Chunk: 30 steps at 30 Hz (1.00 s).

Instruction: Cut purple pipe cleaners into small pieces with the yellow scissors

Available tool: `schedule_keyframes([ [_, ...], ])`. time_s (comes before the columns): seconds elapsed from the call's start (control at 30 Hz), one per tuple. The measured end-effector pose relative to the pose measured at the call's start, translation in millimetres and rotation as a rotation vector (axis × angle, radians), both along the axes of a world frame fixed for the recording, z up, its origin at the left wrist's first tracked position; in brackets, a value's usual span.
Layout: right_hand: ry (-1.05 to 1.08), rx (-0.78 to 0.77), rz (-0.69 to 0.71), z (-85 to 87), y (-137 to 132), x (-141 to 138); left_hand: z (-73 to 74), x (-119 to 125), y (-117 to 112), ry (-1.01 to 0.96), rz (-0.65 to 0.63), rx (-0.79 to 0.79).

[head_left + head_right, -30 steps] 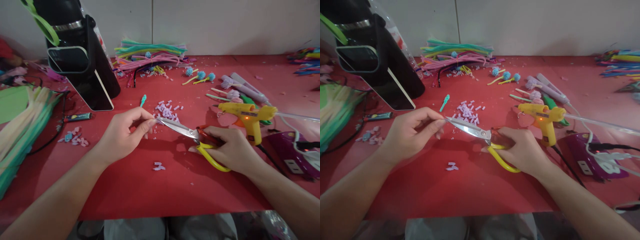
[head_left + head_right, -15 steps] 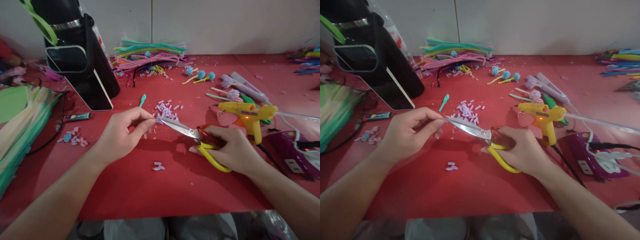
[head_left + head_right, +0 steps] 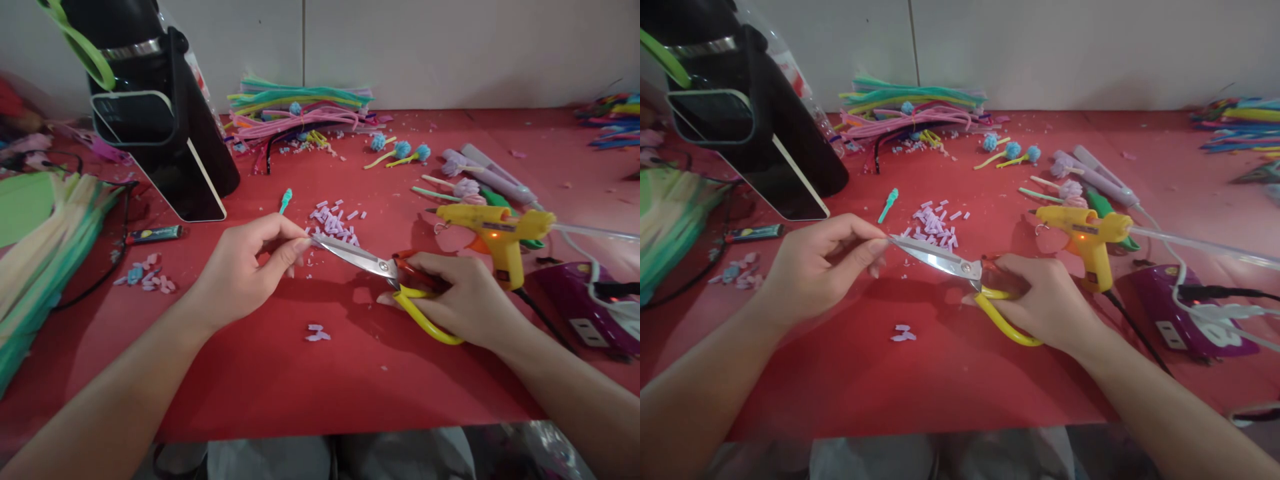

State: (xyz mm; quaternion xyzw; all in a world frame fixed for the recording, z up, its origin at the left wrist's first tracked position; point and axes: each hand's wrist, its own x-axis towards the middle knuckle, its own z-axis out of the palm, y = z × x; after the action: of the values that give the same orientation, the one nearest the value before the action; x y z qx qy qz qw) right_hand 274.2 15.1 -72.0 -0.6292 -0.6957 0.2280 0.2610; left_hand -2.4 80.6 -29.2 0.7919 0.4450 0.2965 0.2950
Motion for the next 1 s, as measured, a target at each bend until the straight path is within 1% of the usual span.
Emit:
schedule_keyframes([
  [0.17,0.002,-0.009,-0.002,1.1,0.6,-0.9,0.2,0.3,-1.1,0.003,0.009,0.005],
  [0.4,0.016,0.026,-0.006,-1.7,0.7,0.4,0.5,0.4,-1.9,0.004,0.019,0.001],
  [0.67,0.0,0.008,-0.014,0.0,-0.9,0.8,0.3,-1.1,-0.8,0.013,0.041,0.046],
  [1.0,0.006,-0.009,-0.003,-1.1,-1.5,1.8,2.4,-0.2,-1.6,0.022,0.013,0.069],
])
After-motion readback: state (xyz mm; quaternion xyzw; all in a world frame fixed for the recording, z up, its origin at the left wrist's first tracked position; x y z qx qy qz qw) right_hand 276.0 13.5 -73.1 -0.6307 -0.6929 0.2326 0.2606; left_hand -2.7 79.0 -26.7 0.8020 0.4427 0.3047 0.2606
